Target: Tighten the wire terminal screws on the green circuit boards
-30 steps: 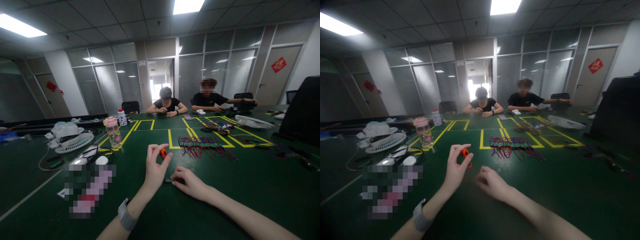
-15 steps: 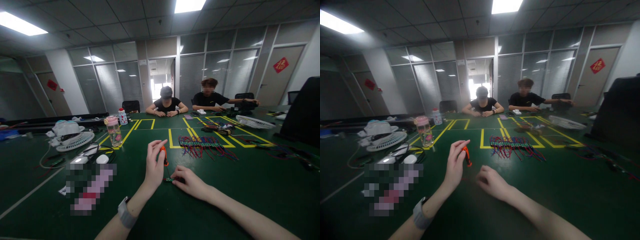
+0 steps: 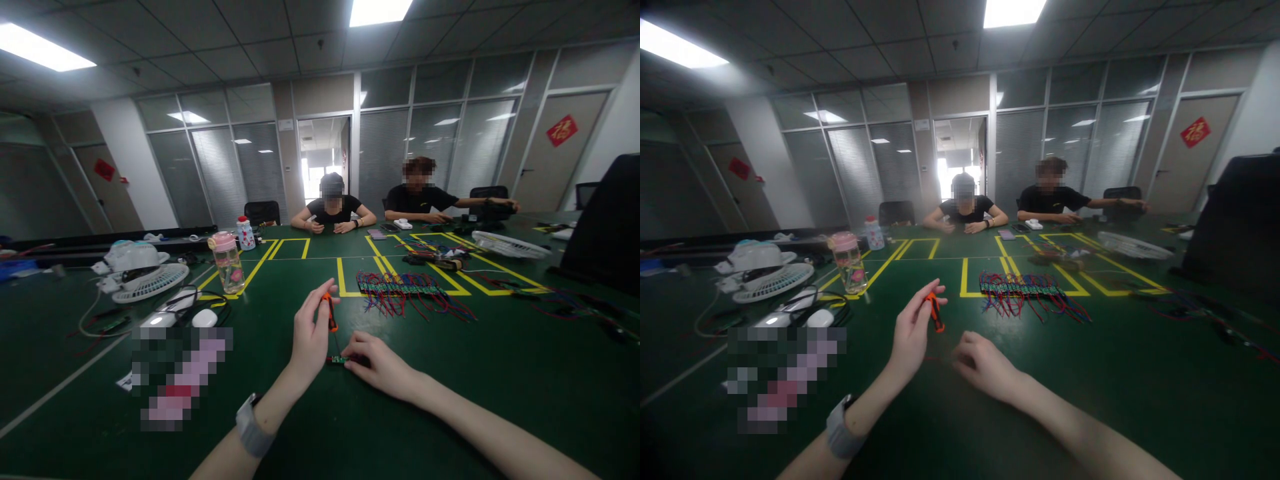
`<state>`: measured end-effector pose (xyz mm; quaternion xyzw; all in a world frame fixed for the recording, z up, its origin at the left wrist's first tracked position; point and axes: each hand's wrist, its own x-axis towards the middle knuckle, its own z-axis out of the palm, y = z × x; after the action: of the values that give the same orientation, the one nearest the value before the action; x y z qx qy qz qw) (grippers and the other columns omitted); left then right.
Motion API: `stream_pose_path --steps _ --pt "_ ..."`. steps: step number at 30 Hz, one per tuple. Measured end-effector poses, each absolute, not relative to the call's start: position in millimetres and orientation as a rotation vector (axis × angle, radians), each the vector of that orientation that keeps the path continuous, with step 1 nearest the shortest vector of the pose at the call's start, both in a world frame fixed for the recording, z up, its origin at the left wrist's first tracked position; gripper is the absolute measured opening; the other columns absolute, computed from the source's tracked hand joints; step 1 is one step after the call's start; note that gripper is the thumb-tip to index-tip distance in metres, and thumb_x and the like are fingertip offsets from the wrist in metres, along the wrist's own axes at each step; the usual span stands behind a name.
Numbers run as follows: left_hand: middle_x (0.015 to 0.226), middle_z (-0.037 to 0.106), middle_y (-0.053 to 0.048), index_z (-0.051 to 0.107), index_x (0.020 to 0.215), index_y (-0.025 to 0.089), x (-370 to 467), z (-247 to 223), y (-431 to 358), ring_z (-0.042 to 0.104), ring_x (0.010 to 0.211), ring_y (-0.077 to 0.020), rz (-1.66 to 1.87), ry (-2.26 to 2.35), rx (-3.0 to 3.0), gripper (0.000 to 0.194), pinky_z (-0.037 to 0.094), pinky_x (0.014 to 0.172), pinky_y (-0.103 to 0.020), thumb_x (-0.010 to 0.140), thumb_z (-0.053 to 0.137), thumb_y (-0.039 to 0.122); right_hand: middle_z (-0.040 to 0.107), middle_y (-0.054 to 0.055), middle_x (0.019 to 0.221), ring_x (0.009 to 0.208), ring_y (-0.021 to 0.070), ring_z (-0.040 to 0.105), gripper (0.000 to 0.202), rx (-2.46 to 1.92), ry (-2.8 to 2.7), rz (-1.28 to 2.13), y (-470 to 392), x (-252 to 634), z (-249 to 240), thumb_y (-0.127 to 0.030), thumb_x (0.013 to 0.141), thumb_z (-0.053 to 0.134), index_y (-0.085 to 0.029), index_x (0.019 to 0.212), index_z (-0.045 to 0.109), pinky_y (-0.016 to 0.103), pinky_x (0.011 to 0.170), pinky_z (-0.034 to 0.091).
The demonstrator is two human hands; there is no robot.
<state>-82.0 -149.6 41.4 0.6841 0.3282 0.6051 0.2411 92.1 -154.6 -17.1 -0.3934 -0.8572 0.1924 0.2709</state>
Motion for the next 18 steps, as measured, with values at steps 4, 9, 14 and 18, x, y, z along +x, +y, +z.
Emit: stream_pose_path --steps 4,9,14,18 --pt "0.102 0.063 -0.005 0.065 0.115 0.024 -82.0 43.1 -150.7 0.062 0.093 -0.0190 1.712 0.992 1.931 0.026 0.050 0.086 -0.034 0.090 0.057 0.027 0.058 0.004 0.092 0.081 0.0169 0.057 0.014 -1.061 -2.309 0.531 -154.3 91.9 -17.2 -0.011 0.086 0.063 -0.018 0.095 0.071 0.026 0.072 0.047" --pt "0.109 0.056 -0.006 0.067 0.114 0.026 -83.0 45.5 -153.0 0.059 0.101 -0.0191 1.707 1.033 1.982 0.026 0.048 0.089 -0.033 0.092 0.052 0.028 0.058 0.004 0.092 0.081 0.0168 0.058 0.014 -1.055 -2.305 0.518 -153.9 91.4 -18.2 -0.010 0.085 0.063 -0.017 0.094 0.071 0.026 0.072 0.047" --pt "0.107 0.062 -0.006 0.061 0.122 0.024 -82.3 44.0 -151.4 0.063 0.094 -0.0180 1.637 0.939 1.903 0.030 0.050 0.083 -0.032 0.096 0.045 0.027 0.058 0.004 0.093 0.082 0.0171 0.058 0.015 -1.051 -2.307 0.516 -154.4 92.2 -19.3 -0.012 0.086 0.063 -0.018 0.096 0.070 0.026 0.073 0.047" --pt "0.094 0.055 -0.003 0.069 0.104 0.025 -83.0 45.7 -153.5 0.058 0.090 -0.0181 1.704 1.103 2.017 0.020 0.049 0.084 -0.032 0.086 0.061 0.029 0.058 0.004 0.092 0.082 0.0172 0.057 0.014 -1.057 -2.308 0.514 -154.1 92.2 -19.7 -0.011 0.085 0.063 -0.018 0.095 0.071 0.026 0.073 0.047"
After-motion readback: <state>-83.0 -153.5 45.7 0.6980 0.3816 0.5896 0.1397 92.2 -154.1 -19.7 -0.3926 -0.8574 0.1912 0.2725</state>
